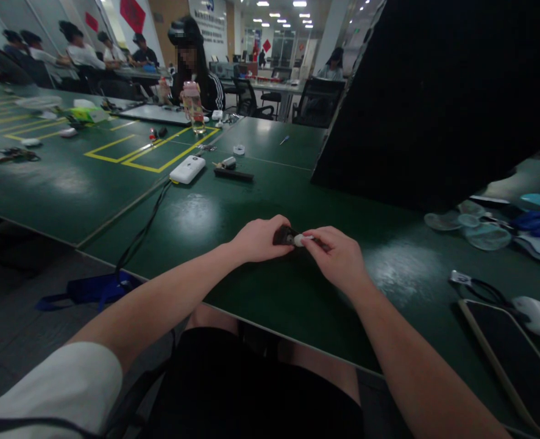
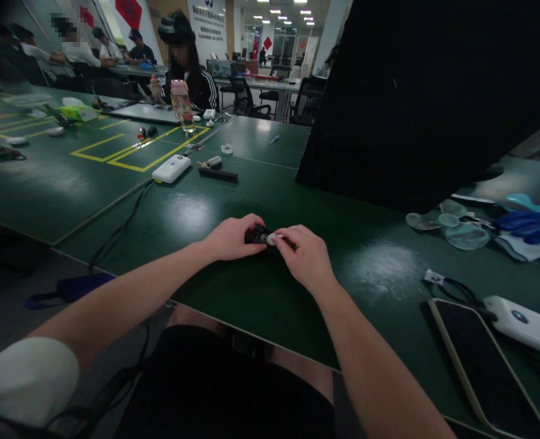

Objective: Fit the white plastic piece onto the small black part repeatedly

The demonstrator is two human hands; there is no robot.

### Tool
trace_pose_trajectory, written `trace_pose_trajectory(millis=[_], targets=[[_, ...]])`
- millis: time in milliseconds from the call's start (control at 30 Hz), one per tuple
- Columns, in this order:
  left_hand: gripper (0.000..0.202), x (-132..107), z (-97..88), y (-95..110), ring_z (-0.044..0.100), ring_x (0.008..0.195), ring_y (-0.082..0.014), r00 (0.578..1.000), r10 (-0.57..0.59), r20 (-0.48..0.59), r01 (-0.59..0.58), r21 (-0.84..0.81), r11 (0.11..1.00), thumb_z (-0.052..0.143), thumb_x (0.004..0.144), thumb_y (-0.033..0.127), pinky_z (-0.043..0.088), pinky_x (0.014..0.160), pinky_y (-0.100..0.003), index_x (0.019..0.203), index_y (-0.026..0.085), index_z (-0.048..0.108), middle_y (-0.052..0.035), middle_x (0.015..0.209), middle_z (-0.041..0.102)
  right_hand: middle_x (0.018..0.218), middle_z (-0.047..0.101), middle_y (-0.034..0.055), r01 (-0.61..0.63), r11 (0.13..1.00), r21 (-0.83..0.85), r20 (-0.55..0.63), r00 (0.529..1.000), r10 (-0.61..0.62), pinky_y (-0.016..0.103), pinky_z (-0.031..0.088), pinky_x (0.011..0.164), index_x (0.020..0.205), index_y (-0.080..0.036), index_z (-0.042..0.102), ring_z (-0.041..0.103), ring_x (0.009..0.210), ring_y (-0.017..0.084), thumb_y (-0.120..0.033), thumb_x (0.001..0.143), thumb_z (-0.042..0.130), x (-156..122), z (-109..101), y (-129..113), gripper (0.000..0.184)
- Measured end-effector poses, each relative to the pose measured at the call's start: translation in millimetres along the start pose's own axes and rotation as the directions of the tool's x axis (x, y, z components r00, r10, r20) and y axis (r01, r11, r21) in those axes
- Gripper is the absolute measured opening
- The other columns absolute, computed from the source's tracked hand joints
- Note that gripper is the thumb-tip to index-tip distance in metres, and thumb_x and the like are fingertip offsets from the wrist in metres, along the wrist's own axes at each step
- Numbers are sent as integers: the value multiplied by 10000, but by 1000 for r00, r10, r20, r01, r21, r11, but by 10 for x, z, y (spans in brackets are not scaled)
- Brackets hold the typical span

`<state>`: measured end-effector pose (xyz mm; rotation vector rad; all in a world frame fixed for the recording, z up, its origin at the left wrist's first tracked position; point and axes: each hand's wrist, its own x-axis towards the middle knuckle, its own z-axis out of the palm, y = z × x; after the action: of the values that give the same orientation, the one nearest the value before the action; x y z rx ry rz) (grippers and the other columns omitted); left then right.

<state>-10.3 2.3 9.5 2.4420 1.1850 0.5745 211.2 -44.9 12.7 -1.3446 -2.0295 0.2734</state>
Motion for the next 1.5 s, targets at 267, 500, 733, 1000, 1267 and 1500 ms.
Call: trace_pose_trajectory(millis=[267, 500, 733, 1000, 1267, 1500], targets=[[500, 2, 21, -25, 701, 837, -220, 1000, 2, -10, -2, -3, 1000, 665, 843, 528, 522, 720, -340, 1231, 240, 540, -46, 999, 732, 1043, 745, 75, -7, 1000, 29, -3, 1000, 7, 391, 560, 770, 1026, -251, 777, 696, 899, 234, -375, 961, 609, -5, -1, -6, 219], [493, 2, 33, -33, 709, 846, -227, 999, -20, -32, 20, 0, 1000, 669, 839, 524, 523, 719, -337, 1224, 241, 546, -46, 983, 737, 1085, 731, 78, 25, 996, 81, 34, 999, -28, 391, 576, 763, 1045, -246, 768, 695, 913, 232, -322, 936, 636, 5, -2, 2, 188], [488, 8, 29, -42, 702, 823, -219, 1000, 3, -30, -4, -7, 1000, 667, 844, 513, 517, 709, -337, 1223, 232, 544, -44, 978, 735, 1126, 718, 76, 33, 997, 66, 29, 999, -35, 414, 577, 790, 1066, -256, 751, 689, 960, 245, -308, 940, 620, 0, 28, 12, 189], [487, 9, 36, -55, 701, 821, -226, 999, -19, -33, 19, -6, 1000, 668, 843, 529, 508, 692, -336, 1213, 237, 545, -44, 970, 736, 1064, 742, 71, -5, 1000, 14, 25, 1000, 4, 395, 542, 763, 1092, -246, 730, 690, 890, 235, -325, 962, 588, -9, 38, 46, 208], [484, 3, 45, -40, 710, 826, -240, 999, -29, -43, 29, 6, 1000, 665, 844, 534, 518, 702, -347, 1208, 238, 546, -47, 952, 738, 1023, 739, 61, -34, 999, 25, 53, 998, 33, 367, 519, 724, 1068, -247, 720, 677, 844, 217, -347, 977, 571, -20, 30, 16, 201], [488, 7, 81, -86, 709, 815, -221, 1000, 20, -23, -21, -40, 999, 683, 832, 518, 527, 708, -337, 1208, 243, 537, -32, 955, 738, 1023, 734, 63, -33, 999, 3, 27, 999, 33, 376, 514, 733, 1060, -244, 711, 675, 844, 219, -335, 979, 571, -8, 38, 0, 186]])
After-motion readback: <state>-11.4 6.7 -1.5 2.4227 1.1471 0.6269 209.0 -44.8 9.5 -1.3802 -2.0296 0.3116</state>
